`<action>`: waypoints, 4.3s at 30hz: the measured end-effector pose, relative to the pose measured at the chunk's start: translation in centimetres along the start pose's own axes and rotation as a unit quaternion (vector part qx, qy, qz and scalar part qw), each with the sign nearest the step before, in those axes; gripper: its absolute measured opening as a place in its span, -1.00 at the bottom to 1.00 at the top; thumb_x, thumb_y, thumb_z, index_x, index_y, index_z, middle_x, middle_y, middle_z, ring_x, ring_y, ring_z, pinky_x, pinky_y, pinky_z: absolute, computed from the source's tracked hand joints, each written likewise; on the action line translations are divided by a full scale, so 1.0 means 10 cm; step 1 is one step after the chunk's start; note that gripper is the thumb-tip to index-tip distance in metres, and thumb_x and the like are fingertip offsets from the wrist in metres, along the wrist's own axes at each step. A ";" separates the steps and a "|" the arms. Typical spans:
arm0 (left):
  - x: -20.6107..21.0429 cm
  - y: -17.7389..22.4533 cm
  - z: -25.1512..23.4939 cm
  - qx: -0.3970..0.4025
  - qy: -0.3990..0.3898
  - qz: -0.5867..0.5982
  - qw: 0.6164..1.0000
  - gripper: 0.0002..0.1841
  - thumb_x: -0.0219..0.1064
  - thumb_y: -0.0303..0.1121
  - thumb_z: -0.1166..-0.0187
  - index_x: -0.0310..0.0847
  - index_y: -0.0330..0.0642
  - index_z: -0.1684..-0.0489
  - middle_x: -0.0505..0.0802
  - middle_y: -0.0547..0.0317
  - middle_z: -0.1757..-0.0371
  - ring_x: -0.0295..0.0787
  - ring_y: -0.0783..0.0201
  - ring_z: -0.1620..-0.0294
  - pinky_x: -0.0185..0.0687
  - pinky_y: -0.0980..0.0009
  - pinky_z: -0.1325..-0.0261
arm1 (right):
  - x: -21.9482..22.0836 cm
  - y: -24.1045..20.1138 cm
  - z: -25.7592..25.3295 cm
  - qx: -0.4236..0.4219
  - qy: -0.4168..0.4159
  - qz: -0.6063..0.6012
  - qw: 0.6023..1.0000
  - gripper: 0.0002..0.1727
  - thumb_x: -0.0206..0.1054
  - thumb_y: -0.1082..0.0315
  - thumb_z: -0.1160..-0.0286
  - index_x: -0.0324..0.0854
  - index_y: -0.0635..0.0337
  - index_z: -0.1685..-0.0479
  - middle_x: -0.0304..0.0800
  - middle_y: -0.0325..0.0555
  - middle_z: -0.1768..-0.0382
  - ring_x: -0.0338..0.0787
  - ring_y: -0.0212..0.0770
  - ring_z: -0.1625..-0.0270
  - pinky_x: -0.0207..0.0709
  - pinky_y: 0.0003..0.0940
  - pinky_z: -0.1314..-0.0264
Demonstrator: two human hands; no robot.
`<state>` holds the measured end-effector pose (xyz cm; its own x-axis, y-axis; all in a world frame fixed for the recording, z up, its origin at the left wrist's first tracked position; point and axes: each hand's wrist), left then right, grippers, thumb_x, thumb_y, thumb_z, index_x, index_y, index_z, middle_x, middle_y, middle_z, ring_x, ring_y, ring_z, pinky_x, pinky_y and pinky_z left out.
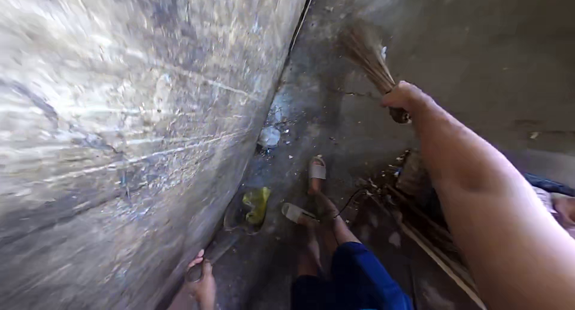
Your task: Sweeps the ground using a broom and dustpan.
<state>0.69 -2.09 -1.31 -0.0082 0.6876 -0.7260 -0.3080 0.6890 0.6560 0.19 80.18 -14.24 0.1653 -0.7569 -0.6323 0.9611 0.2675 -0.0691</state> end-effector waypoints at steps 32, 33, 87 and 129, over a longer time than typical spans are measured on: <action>-0.40 -1.01 0.59 0.071 0.081 0.059 0.992 -0.78 0.32 -0.64 -0.35 0.56 -0.40 0.06 0.89 -0.04 -0.06 0.84 0.18 -0.20 0.77 0.25 -0.32 | 2.95 0.19 2.45 -0.100 0.005 0.179 0.979 -0.19 0.57 0.22 -0.22 0.38 0.16 -0.57 0.73 0.59 -0.05 0.72 0.64 -0.10 0.46 0.71 -0.02; -0.36 -0.98 0.62 0.070 0.078 0.056 0.993 -0.79 0.33 -0.63 -0.36 0.58 -0.38 0.06 0.89 -0.02 -0.06 0.84 0.19 -0.21 0.77 0.25 -0.33 | 3.14 0.01 2.18 -0.101 0.015 0.164 0.981 -0.14 0.60 0.20 -0.16 0.36 0.20 -0.58 0.72 0.60 -0.04 0.73 0.65 -0.09 0.48 0.72 -0.01; -0.36 -1.06 1.36 -0.011 0.088 0.095 0.991 -0.77 0.32 -0.57 -0.47 0.61 -0.38 -0.06 0.79 -0.04 -0.31 0.71 0.22 -0.40 0.64 0.26 -0.48 | 2.55 0.13 3.33 -0.093 -0.079 0.366 0.923 -0.11 0.50 0.09 -0.28 0.28 0.27 -0.65 0.70 0.37 -0.31 0.72 0.39 -0.36 0.56 0.44 -0.28; -0.60 -1.47 1.97 -0.046 0.086 0.148 0.984 -0.74 0.33 -0.55 -0.50 0.62 -0.34 -0.13 0.76 -0.01 -0.40 0.69 0.23 -0.43 0.64 0.26 -0.45 | 1.88 1.51 3.98 0.014 -0.086 0.333 0.939 -0.24 0.61 0.07 -0.12 0.60 0.32 -0.37 0.73 0.33 -0.29 0.71 0.29 -0.39 0.51 0.43 -0.39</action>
<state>23.97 -11.87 -2.52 -0.2698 0.8002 -0.5356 -0.3533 0.4352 0.8281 26.65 46.24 3.56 0.7629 -0.5130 -0.3935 0.6366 0.7024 0.3185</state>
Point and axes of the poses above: each hand's wrist, its own z-axis away from the middle knuckle, its own x-axis out of the palm, y = z × x
